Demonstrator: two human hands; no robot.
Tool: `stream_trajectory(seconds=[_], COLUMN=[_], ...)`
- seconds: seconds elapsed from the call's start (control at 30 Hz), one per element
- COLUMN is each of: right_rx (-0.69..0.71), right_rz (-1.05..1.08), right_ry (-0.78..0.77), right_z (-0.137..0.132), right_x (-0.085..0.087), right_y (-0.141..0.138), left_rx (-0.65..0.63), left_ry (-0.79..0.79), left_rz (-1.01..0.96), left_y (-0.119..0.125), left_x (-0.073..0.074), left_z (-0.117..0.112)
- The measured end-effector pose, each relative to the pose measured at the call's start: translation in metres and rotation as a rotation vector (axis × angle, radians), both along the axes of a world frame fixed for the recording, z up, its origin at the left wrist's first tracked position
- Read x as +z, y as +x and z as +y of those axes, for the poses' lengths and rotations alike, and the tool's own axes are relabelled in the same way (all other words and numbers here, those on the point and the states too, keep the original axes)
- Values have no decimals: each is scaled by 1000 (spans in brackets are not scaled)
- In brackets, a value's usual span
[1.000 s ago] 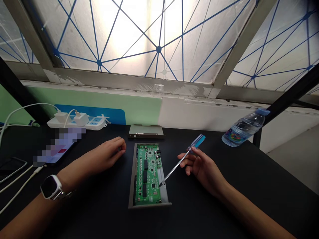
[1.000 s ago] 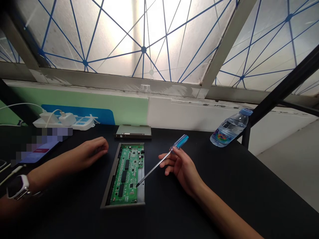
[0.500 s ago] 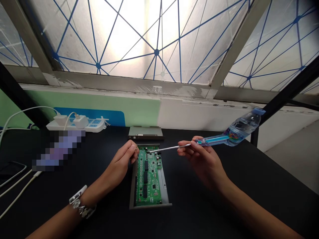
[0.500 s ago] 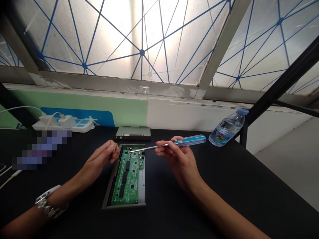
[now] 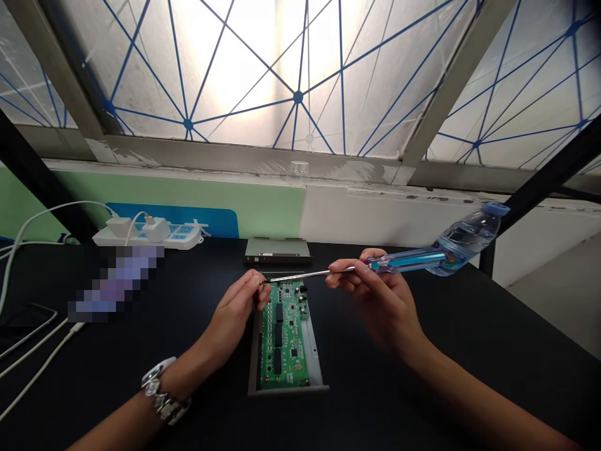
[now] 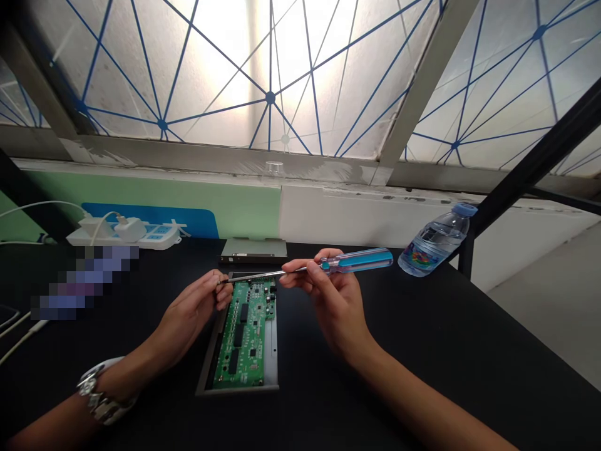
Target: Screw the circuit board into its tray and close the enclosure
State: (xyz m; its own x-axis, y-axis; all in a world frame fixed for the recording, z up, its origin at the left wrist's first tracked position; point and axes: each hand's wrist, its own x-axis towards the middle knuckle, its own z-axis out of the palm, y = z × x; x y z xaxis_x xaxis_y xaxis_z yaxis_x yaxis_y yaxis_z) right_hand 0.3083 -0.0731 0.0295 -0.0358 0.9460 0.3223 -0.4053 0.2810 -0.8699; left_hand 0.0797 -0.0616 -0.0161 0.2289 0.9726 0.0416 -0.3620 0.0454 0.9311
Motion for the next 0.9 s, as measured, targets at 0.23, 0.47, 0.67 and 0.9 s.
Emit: stream_trajectory(seconds=[0.23,0.47,0.67,0.9], right_rx=[-38,-9,50,-31], right_rz=[-40,-50,-121,-214], right_ry=[-37,-21,26,133], right_z=[-2,-2,1,21], right_x=[1,5,9,44], right_y=[0,1,6,1], left_rx=[29,33,21,-11], left_ry=[31,46,74,155], left_rz=[79,150,206,272], left_y=[2,2,2,9], left_x=[2,3,8,16], left_z=[0,1,1,13])
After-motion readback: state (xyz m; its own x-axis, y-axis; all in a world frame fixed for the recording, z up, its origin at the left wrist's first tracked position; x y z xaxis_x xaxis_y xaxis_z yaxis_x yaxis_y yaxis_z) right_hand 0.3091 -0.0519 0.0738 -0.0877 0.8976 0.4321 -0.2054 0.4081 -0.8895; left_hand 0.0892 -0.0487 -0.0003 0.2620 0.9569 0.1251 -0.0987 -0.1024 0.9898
